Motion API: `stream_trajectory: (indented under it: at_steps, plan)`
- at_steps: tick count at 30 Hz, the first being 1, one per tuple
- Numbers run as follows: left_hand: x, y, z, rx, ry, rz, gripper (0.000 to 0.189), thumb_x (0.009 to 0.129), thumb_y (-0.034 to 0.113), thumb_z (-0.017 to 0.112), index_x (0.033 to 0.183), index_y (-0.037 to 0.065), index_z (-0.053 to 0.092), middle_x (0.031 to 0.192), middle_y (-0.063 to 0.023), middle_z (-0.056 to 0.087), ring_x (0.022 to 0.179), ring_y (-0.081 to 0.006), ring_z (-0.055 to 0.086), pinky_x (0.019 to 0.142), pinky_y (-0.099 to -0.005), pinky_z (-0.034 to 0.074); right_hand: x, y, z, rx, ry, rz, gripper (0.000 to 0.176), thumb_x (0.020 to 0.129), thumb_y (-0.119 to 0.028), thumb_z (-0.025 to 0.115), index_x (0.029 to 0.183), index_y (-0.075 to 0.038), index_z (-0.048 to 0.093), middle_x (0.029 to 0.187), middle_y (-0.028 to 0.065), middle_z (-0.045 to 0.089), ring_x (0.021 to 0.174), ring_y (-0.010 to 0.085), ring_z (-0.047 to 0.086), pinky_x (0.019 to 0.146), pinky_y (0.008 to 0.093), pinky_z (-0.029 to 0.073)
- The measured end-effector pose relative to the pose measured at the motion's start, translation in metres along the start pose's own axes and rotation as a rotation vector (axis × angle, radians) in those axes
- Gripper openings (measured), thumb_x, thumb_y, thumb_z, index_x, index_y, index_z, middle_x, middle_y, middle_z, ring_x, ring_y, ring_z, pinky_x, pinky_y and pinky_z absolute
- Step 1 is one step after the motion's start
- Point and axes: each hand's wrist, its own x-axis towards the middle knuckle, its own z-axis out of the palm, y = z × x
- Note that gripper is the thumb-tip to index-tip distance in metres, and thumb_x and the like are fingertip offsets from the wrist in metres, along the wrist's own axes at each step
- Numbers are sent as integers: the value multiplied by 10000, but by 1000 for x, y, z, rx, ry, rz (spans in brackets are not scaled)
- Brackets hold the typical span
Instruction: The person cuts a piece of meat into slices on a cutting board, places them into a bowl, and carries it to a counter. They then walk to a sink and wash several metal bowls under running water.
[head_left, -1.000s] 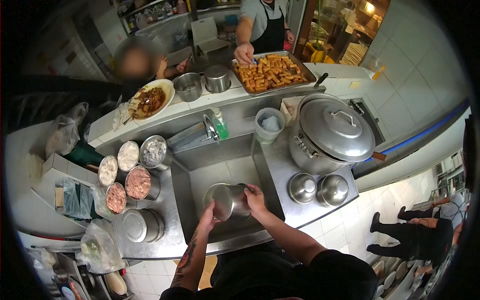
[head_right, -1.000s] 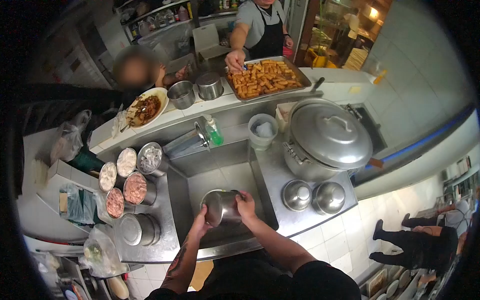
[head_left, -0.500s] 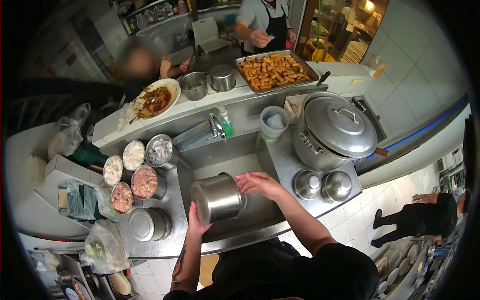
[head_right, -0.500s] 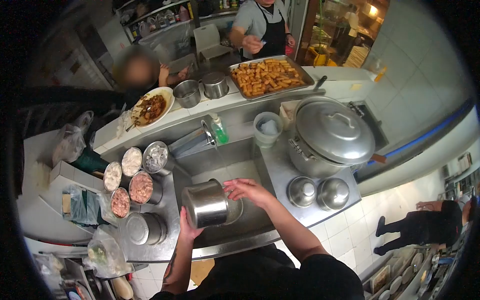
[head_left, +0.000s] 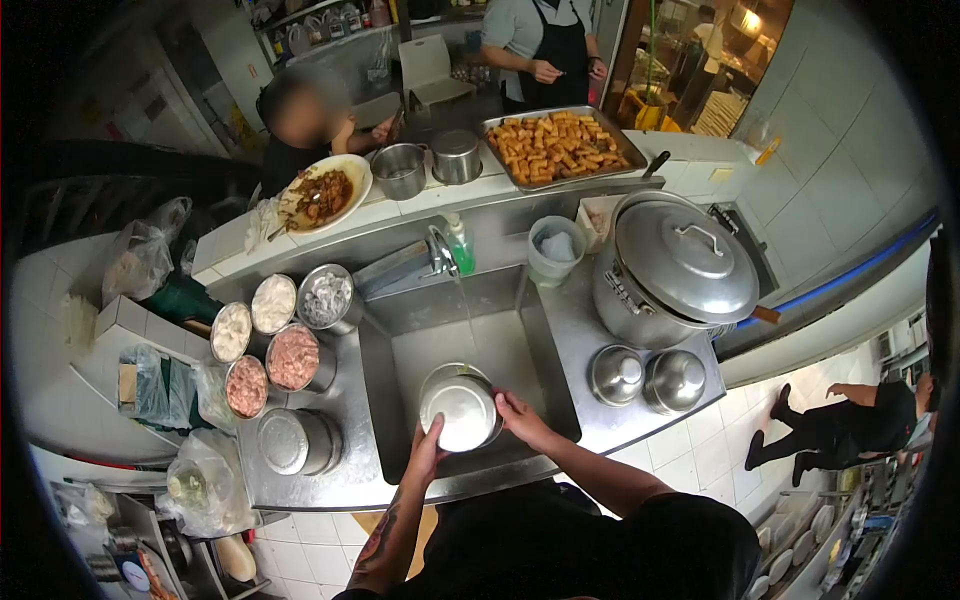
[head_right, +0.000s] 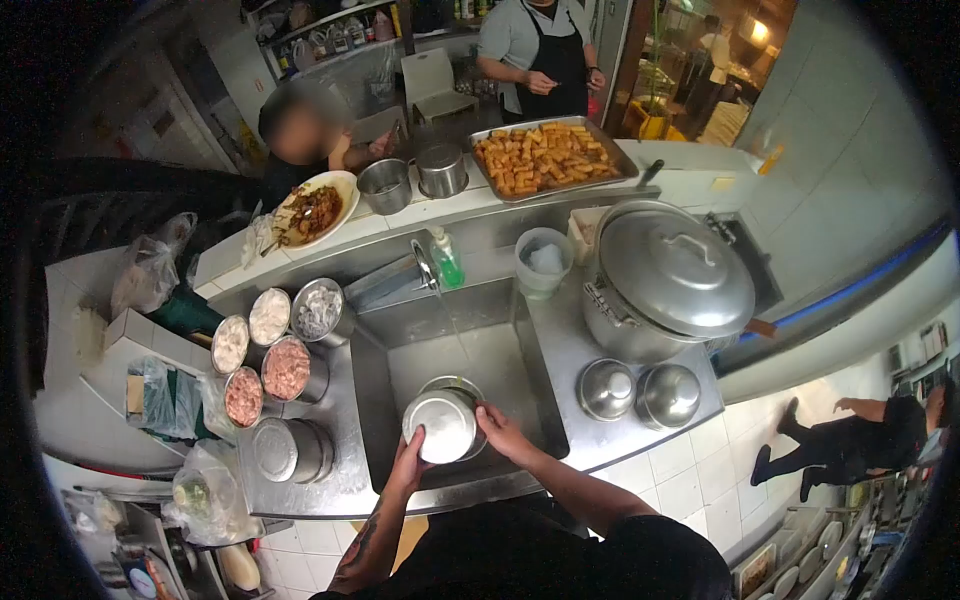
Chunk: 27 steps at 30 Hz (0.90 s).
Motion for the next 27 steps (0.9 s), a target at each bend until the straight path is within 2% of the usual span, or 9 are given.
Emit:
stream_trajectory:
  at_steps: [3,6,8,13,17,19,23,25,27]
  plan:
    - [-10,-6,-1,53,0,17,826,933,520,661,1542,114,278,1447,-137,479,1250,-255,542,893,-375,522,-20,-36,-4,101,-60,166,770,1006,-665,365,1473,-59,460,1428,116,547,1354,247,473,1110,381,391]
    - [-10,-8,2,208,-19,164,839,937,558,635,1544,103,277,1443,-123,479,1266,-241,499,905,-373,489,-24,-50,-1,47,-38,136,780,1012,-641,396,1490,-25,426,1425,146,542,1298,251,509,1056,367,427]
    - [-11,-8,1,184,3,144,840,936,564,630,1539,93,284,1441,-129,479,1270,-247,495,912,-377,486,-8,-31,0,-133,-13,-146,792,1011,-615,443,1506,1,386,1376,173,555,1207,246,553,982,355,466]
    - [-12,3,2,96,48,85,822,936,526,649,1511,39,320,1450,-157,464,1298,-261,484,961,-423,487,-14,-48,5,-123,-93,5,820,993,-607,495,1526,-2,347,1420,194,513,1302,278,493,1069,375,407]
    - [-10,-11,-18,224,15,394,905,922,480,682,1550,-2,245,1573,-237,307,1459,-331,313,1182,-420,287,-20,-43,22,43,16,131,806,986,-660,446,1522,-62,373,1445,111,520,1322,243,509,1063,413,427]
    - [-28,1,-18,506,141,531,922,926,463,679,1563,-10,210,1592,-281,259,1505,-375,219,1213,-429,197,-12,-39,34,270,-124,162,837,980,-696,403,1529,-66,359,1472,115,491,1341,215,487,1067,422,426]
    - [-77,48,-28,676,531,854,805,910,310,703,1509,-57,310,1537,-290,356,1466,-429,287,1192,-472,242,9,-26,115,378,-99,-122,839,1014,-651,363,1528,10,316,1568,149,363,1449,237,337,1187,372,281]
    - [-104,85,-62,849,700,996,768,895,248,717,1493,-61,346,1521,-285,384,1444,-430,325,1180,-468,269,10,-66,167,386,-268,-85,845,1026,-629,355,1542,34,262,1584,127,341,1471,248,298,1219,339,196]
    - [-129,116,-104,619,756,942,768,896,251,724,1506,-31,352,1549,-229,384,1457,-453,293,1192,-472,256,38,-83,217,-17,-482,-214,828,1023,-615,324,1579,-14,203,1638,164,234,1513,291,206,1229,399,164]
